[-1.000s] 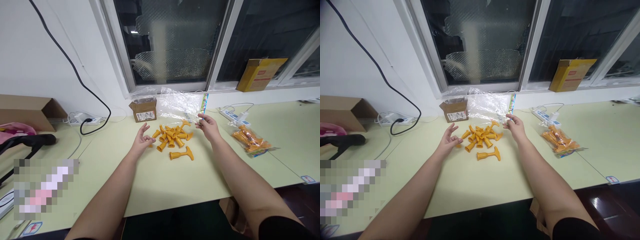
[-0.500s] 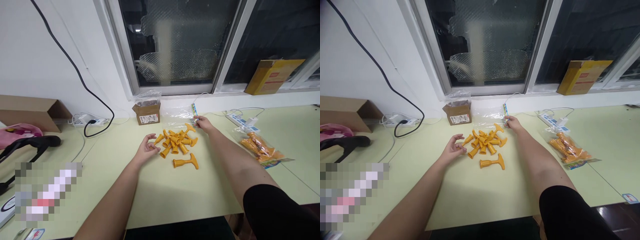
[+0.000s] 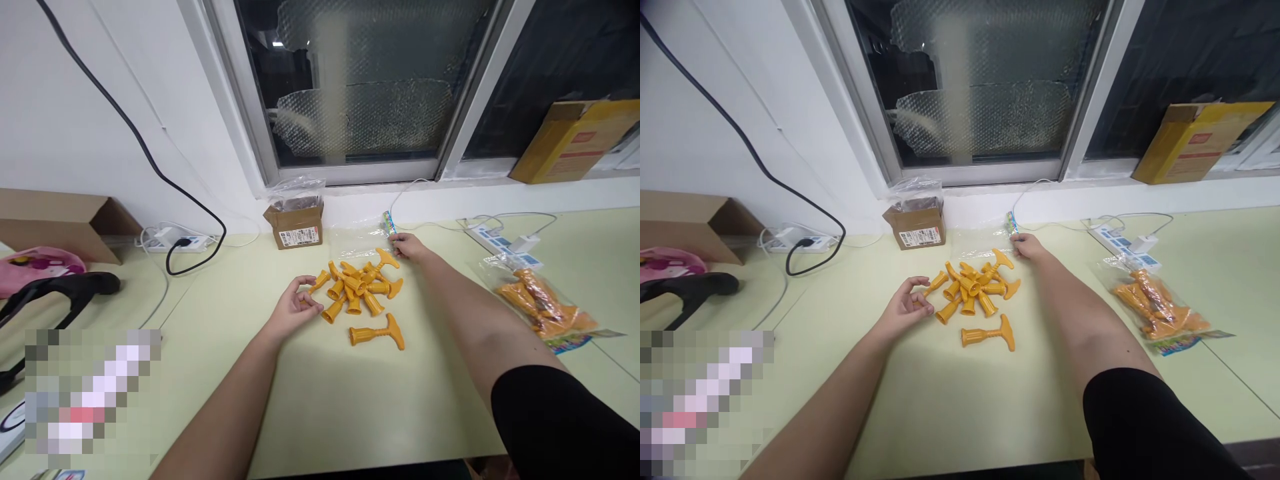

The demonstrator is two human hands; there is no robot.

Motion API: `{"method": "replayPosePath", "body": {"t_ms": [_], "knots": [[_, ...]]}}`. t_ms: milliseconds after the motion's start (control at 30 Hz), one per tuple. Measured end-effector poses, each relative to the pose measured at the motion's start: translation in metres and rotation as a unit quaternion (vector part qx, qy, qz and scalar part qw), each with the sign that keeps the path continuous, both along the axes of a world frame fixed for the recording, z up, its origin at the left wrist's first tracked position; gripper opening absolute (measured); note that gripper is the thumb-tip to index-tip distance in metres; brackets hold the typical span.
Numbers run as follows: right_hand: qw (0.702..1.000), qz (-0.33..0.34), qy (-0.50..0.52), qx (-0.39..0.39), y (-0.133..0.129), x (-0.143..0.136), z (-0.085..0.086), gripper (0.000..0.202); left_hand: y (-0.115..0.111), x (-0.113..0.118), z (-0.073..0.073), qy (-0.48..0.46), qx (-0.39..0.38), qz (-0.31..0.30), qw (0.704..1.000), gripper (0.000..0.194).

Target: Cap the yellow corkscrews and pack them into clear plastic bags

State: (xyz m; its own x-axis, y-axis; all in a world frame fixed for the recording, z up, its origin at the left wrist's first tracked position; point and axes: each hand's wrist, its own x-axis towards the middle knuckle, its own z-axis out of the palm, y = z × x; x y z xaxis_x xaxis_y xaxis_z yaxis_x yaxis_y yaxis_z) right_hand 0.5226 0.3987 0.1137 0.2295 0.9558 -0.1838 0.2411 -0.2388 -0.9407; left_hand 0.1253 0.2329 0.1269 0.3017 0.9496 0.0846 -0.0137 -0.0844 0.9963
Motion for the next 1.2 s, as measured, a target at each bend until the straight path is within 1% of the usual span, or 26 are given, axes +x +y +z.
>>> {"method": "replayPosePath", "body": {"t_ms": [167, 300, 400, 467, 500, 600, 667, 767, 900, 1000, 1067, 1100, 1133, 1200], "knots": [[0.994, 0.02, -0.106, -0.005, -0.002, -0.002, -0.002, 0.039, -0.001, 0.001, 0.001, 0.002, 0.0, -0.002, 1.0, 0.061], [0.98, 0.005, -0.199, 0.025, -0.009, -0.004, 0.003, 0.048, 0.0, 0.0, 0.0, 0.01, 0.004, -0.01, 1.0, 0.061], [0.951, 0.015, -0.305, 0.04, -0.017, -0.006, 0.005, 0.055, 0.002, -0.001, -0.001, 0.014, 0.014, -0.008, 1.0, 0.059], [0.932, 0.035, -0.36, 0.037, -0.022, -0.006, 0.004, 0.052, 0.003, -0.002, -0.002, 0.018, 0.018, -0.007, 1.0, 0.059], [0.927, 0.044, -0.371, 0.037, -0.024, -0.007, 0.004, 0.05, 0.003, -0.002, -0.003, 0.021, 0.017, -0.008, 1.0, 0.059], [0.929, 0.061, -0.362, 0.057, -0.028, -0.008, 0.0, 0.046, 0.003, -0.002, -0.004, 0.031, 0.009, -0.016, 0.999, 0.061], [0.93, 0.065, -0.354, 0.073, -0.03, -0.01, -0.002, 0.05, 0.003, -0.002, -0.003, 0.036, 0.009, -0.015, 0.999, 0.061], [0.935, 0.056, -0.342, 0.074, -0.037, -0.011, -0.006, 0.056, 0.003, -0.002, -0.002, 0.041, 0.014, -0.007, 0.999, 0.06], [0.934, 0.054, -0.343, 0.087, -0.055, -0.008, -0.014, 0.054, 0.005, -0.002, -0.003, 0.045, 0.018, -0.002, 0.999, 0.06], [0.927, 0.068, -0.356, 0.099, -0.077, 0.004, -0.014, 0.052, 0.005, -0.002, -0.004, 0.054, 0.014, -0.003, 0.998, 0.062], [0.912, 0.064, -0.391, 0.107, -0.097, 0.02, -0.007, 0.051, 0.004, 0.0, -0.003, 0.066, 0.009, -0.003, 0.998, 0.061], [0.9, 0.051, -0.42, 0.107, -0.108, 0.031, -0.002, 0.051, 0.004, 0.001, -0.003, 0.073, 0.008, -0.002, 0.997, 0.061], [0.886, 0.021, -0.452, 0.103, -0.119, 0.043, 0.003, 0.051, 0.003, 0.002, -0.002, 0.079, 0.009, 0.0, 0.997, 0.06], [0.858, -0.065, -0.505, 0.072, -0.144, 0.071, 0.015, 0.055, 0.001, 0.004, 0.001, 0.095, 0.019, 0.006, 0.995, 0.056]]}}
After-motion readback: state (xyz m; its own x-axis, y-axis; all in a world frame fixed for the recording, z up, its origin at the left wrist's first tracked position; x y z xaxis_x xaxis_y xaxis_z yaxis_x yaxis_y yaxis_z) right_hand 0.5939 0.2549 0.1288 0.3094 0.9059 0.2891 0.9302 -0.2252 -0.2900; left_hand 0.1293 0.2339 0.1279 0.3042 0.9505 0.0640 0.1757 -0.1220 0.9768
